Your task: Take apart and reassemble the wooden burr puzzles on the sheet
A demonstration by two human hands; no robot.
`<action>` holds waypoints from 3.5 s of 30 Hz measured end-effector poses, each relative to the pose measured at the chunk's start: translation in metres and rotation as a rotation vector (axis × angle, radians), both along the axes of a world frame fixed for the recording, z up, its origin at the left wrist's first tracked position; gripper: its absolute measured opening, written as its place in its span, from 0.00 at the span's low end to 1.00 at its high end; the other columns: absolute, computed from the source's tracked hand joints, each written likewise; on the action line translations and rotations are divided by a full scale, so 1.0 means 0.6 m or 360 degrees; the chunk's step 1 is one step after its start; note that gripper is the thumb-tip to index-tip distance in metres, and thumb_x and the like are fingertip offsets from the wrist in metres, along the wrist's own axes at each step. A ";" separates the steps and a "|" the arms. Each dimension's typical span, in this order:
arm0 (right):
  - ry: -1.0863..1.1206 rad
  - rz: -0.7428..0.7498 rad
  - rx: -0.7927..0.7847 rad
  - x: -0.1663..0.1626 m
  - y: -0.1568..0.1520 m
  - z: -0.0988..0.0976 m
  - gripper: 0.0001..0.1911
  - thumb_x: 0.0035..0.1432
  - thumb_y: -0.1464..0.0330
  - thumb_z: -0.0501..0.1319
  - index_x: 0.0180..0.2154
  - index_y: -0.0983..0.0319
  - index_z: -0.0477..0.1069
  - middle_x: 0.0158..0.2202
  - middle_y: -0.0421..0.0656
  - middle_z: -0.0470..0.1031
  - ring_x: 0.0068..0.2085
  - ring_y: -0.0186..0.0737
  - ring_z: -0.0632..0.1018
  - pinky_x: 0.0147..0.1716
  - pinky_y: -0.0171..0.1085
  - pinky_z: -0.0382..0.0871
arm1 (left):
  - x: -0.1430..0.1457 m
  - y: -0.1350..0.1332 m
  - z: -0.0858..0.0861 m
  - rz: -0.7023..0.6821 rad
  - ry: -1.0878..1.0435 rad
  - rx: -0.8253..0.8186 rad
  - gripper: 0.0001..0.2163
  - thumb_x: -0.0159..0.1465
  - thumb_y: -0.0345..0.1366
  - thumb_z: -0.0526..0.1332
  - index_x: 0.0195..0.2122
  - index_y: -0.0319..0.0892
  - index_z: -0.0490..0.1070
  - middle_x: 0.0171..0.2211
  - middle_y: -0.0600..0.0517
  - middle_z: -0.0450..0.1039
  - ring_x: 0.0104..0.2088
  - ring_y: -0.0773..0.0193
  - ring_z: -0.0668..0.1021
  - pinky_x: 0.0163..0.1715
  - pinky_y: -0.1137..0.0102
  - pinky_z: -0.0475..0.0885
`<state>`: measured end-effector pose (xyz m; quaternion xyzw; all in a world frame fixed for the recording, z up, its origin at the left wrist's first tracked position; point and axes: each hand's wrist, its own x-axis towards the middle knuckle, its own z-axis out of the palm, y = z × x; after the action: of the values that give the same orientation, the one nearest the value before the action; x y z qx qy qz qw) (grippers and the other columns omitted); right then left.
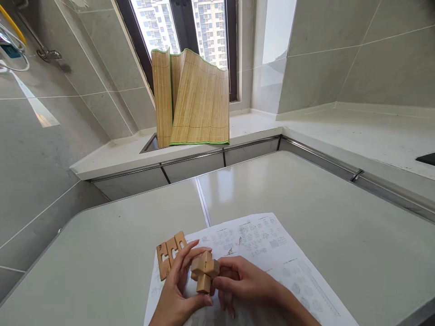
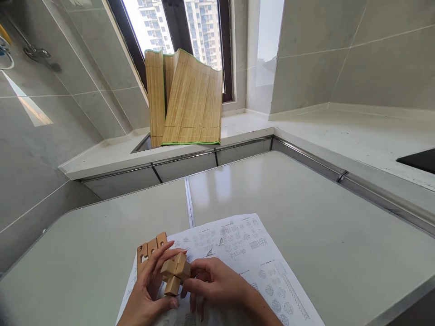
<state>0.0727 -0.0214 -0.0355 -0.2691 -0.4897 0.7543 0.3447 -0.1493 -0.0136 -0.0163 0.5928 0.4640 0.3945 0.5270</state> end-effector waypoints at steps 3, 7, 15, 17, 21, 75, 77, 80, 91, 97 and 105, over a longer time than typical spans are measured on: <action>-0.0063 -0.0113 0.0050 -0.001 -0.003 0.001 0.25 0.58 0.48 0.71 0.41 0.63 0.73 0.27 0.38 0.76 0.21 0.33 0.75 0.22 0.33 0.72 | -0.001 -0.002 -0.002 -0.0014 0.0061 0.0047 0.44 0.44 0.45 0.83 0.63 0.49 0.70 0.60 0.41 0.76 0.66 0.40 0.73 0.68 0.54 0.68; -0.0216 -0.0342 0.0214 -0.001 -0.006 0.005 0.21 0.58 0.52 0.72 0.40 0.63 0.77 0.24 0.36 0.74 0.21 0.32 0.74 0.22 0.31 0.67 | 0.004 -0.009 0.000 0.0047 0.0097 0.0084 0.40 0.43 0.45 0.83 0.59 0.47 0.74 0.59 0.40 0.76 0.64 0.39 0.75 0.66 0.51 0.70; -0.0403 -0.0497 0.0370 0.000 -0.008 0.013 0.18 0.56 0.56 0.75 0.41 0.61 0.79 0.23 0.34 0.70 0.25 0.32 0.70 0.26 0.32 0.64 | 0.019 -0.022 0.021 0.0195 0.0153 0.0106 0.38 0.40 0.41 0.84 0.54 0.48 0.77 0.57 0.43 0.78 0.61 0.40 0.76 0.66 0.49 0.69; -0.0303 -0.0419 0.0304 -0.001 -0.009 0.011 0.19 0.59 0.54 0.73 0.42 0.61 0.77 0.25 0.35 0.70 0.24 0.31 0.70 0.25 0.32 0.63 | 0.021 -0.022 0.025 0.0177 0.0126 0.0054 0.39 0.41 0.40 0.83 0.56 0.48 0.76 0.58 0.43 0.77 0.63 0.40 0.75 0.67 0.50 0.69; 0.0017 -0.0172 0.0198 -0.004 -0.013 0.005 0.22 0.67 0.48 0.64 0.40 0.62 0.70 0.27 0.36 0.71 0.22 0.29 0.69 0.23 0.30 0.64 | 0.024 -0.025 0.034 0.0126 0.0039 -0.0019 0.38 0.42 0.40 0.83 0.57 0.49 0.76 0.59 0.43 0.77 0.64 0.40 0.74 0.66 0.51 0.70; 0.0206 -0.0185 -0.0038 0.003 -0.022 0.019 0.27 0.71 0.47 0.59 0.60 0.58 0.71 0.50 0.49 0.78 0.40 0.43 0.80 0.39 0.44 0.80 | 0.028 -0.014 0.000 -0.0081 0.0431 0.0840 0.29 0.63 0.39 0.73 0.64 0.54 0.68 0.59 0.45 0.71 0.59 0.50 0.75 0.58 0.55 0.75; 0.0085 -0.0201 0.0035 0.005 -0.025 0.023 0.29 0.68 0.47 0.63 0.61 0.57 0.70 0.49 0.47 0.79 0.38 0.42 0.81 0.42 0.45 0.80 | 0.030 -0.015 0.001 -0.0117 0.0450 0.0904 0.30 0.63 0.39 0.74 0.65 0.54 0.67 0.59 0.45 0.72 0.58 0.51 0.75 0.55 0.57 0.76; -0.0049 -0.0276 0.0066 0.007 -0.027 0.028 0.28 0.66 0.47 0.64 0.59 0.56 0.72 0.49 0.47 0.80 0.42 0.45 0.82 0.43 0.45 0.80 | 0.032 -0.017 0.002 -0.0169 0.0472 0.0994 0.32 0.62 0.36 0.74 0.66 0.54 0.65 0.59 0.45 0.72 0.58 0.51 0.76 0.54 0.57 0.77; -0.0133 -0.0341 -0.0053 0.005 -0.028 0.018 0.21 0.69 0.51 0.61 0.55 0.58 0.71 0.41 0.45 0.81 0.37 0.45 0.83 0.41 0.46 0.79 | 0.034 -0.017 0.009 -0.0229 0.0397 0.1004 0.31 0.60 0.33 0.75 0.62 0.52 0.67 0.55 0.47 0.75 0.56 0.52 0.77 0.53 0.58 0.77; -0.0167 -0.0420 0.0033 0.001 -0.028 0.011 0.22 0.67 0.50 0.63 0.53 0.59 0.71 0.32 0.39 0.76 0.34 0.42 0.82 0.39 0.43 0.79 | 0.035 -0.016 0.013 -0.0195 0.0368 0.1015 0.31 0.58 0.33 0.77 0.61 0.52 0.69 0.54 0.47 0.77 0.54 0.52 0.78 0.51 0.58 0.77; -0.0303 -0.0506 0.0222 0.003 -0.028 0.019 0.19 0.68 0.52 0.62 0.50 0.59 0.72 0.34 0.41 0.79 0.34 0.42 0.81 0.36 0.41 0.78 | 0.033 -0.016 0.017 -0.0144 0.0463 0.1119 0.29 0.62 0.38 0.75 0.63 0.52 0.68 0.54 0.46 0.78 0.52 0.52 0.79 0.51 0.56 0.78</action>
<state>0.0745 -0.0382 -0.0240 -0.3887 -0.5224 0.6257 0.4295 -0.1296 -0.0229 -0.0063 0.8070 0.3438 0.4176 0.2370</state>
